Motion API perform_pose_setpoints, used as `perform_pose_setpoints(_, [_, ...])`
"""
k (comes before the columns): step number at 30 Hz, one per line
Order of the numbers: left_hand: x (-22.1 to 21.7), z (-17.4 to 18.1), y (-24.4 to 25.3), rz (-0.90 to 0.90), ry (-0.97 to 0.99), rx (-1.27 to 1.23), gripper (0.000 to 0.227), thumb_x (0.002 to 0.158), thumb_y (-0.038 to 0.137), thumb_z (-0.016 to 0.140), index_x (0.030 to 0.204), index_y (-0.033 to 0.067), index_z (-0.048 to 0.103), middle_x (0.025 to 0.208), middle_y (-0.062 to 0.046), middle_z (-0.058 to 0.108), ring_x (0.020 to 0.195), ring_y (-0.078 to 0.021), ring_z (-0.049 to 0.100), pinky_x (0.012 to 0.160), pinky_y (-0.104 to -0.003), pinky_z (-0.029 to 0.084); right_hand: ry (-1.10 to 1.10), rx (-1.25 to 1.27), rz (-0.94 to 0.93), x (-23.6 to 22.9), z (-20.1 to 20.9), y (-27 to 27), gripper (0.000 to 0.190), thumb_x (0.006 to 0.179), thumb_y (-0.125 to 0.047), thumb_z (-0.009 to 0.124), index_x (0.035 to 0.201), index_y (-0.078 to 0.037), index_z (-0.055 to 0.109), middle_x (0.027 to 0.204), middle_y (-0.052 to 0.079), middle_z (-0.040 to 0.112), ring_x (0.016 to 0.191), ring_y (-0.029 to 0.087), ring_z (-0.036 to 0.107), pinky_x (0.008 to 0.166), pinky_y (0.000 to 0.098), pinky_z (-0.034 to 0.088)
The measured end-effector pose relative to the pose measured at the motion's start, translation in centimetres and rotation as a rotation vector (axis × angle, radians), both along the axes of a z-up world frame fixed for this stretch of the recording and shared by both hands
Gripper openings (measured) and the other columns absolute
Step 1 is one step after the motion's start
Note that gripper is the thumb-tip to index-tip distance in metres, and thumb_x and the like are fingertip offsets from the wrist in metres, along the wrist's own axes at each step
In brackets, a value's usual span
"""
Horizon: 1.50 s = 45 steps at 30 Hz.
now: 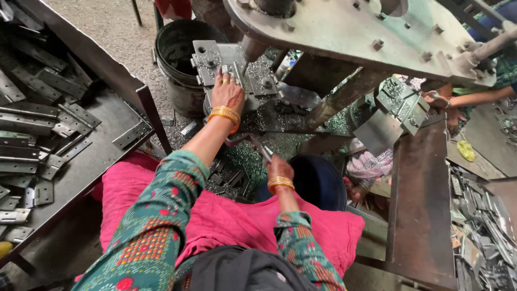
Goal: The person operates a manual press machine to shape metal pieces. They repeatedly place metal parts into the press, pull a lever to activate the press, and then remove the finished pieces, placing them into a nearby container.
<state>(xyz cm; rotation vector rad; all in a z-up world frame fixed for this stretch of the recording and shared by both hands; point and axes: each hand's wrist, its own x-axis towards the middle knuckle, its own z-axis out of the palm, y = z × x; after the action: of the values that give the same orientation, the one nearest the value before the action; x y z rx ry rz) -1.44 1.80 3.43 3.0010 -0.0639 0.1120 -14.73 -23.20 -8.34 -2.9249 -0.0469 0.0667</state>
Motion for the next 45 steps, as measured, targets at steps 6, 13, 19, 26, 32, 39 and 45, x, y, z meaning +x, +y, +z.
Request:
perform_pose_setpoints(6, [2.6, -2.3, -0.6, 0.100, -0.291, 0.085, 0.047, 0.098, 0.017, 0.042, 0.135, -0.0047, 0.062, 0.151, -0.023, 0.051, 0.144, -0.0359, 0.039, 0.123, -0.049, 0.015, -0.126, -0.105, -0.039, -1.5, -0.8, 0.6, 0.024, 0.094, -0.027, 0.066, 0.109, -0.009, 0.061, 0.098, 0.017, 0.073, 0.092, 0.040, 0.071, 0.074, 0.0545, 0.054])
perform_pose_setpoints(13, [1.3, -4.6, 0.5, 0.010, -0.169, 0.021, 0.047, 0.102, 0.017, 0.041, 0.140, -0.0020, 0.061, 0.155, -0.020, 0.051, 0.150, -0.0373, 0.036, 0.128, -0.051, 0.010, -0.001, 0.004, -0.033, -1.4, -1.7, 0.1, 0.022, 0.089, -0.026, 0.069, 0.103, -0.011, 0.062, 0.096, 0.016, 0.073, 0.090, 0.039, 0.070, 0.075, 0.0556, 0.054])
perform_pose_setpoints(19, [4.5, -3.0, -0.4, 0.126, -0.101, 0.103, 0.051, 0.098, 0.020, 0.039, 0.141, 0.0008, 0.057, 0.156, -0.018, 0.045, 0.147, -0.0339, 0.032, 0.122, -0.052, 0.007, -0.240, -0.247, -0.004, -0.7, 1.1, 0.9, 0.020, 0.094, -0.023, 0.067, 0.108, -0.009, 0.062, 0.093, 0.016, 0.073, 0.082, 0.038, 0.071, 0.067, 0.0518, 0.055])
perform_pose_setpoints(26, [5.2, -2.6, 1.1, 0.123, -0.187, -0.010, 0.049, 0.102, 0.020, 0.037, 0.146, 0.0051, 0.052, 0.160, -0.016, 0.039, 0.153, -0.0342, 0.026, 0.124, -0.055, 0.005, -0.088, 0.114, 0.051, 1.1, -4.5, 1.2, 0.029, 0.089, -0.023, 0.066, 0.112, -0.006, 0.060, 0.094, 0.023, 0.072, 0.087, 0.044, 0.069, 0.069, 0.0550, 0.053])
perform_pose_setpoints(32, [4.6, -3.2, 1.1, 0.115, -0.312, -0.008, 0.104, 0.032, 0.025, 0.060, 0.136, 0.0091, 0.059, 0.150, -0.011, 0.052, 0.145, -0.0363, 0.036, 0.120, -0.061, 0.017, -0.064, -0.106, 0.057, -0.5, -1.0, -0.7, 0.014, 0.095, -0.027, 0.063, 0.096, -0.013, 0.065, 0.096, 0.020, 0.073, 0.090, 0.044, 0.069, 0.075, 0.0562, 0.054])
perform_pose_setpoints(39, [-12.2, -7.9, 14.2, 0.197, -0.142, -0.404, 0.019, 0.096, 0.030, 0.061, 0.106, 0.0198, 0.074, 0.119, -0.004, 0.073, 0.117, -0.0222, 0.065, 0.108, -0.042, 0.050, -0.260, -0.190, 0.078, -0.6, 10.7, 3.0, 0.031, 0.093, -0.036, 0.067, 0.114, -0.014, 0.066, 0.088, 0.014, 0.073, 0.084, 0.038, 0.071, 0.069, 0.0537, 0.053])
perform_pose_setpoints(45, [-16.6, -17.8, 26.8, 0.577, -0.121, 0.064, 0.022, 0.087, 0.025, 0.064, 0.103, 0.0147, 0.075, 0.113, -0.009, 0.071, 0.108, -0.0297, 0.065, 0.086, -0.045, 0.051, -0.178, -0.358, -0.023, -0.9, 12.6, 6.4, 0.035, 0.095, -0.049, 0.067, 0.103, -0.015, 0.069, 0.091, 0.013, 0.075, 0.086, 0.038, 0.072, 0.072, 0.0515, 0.055])
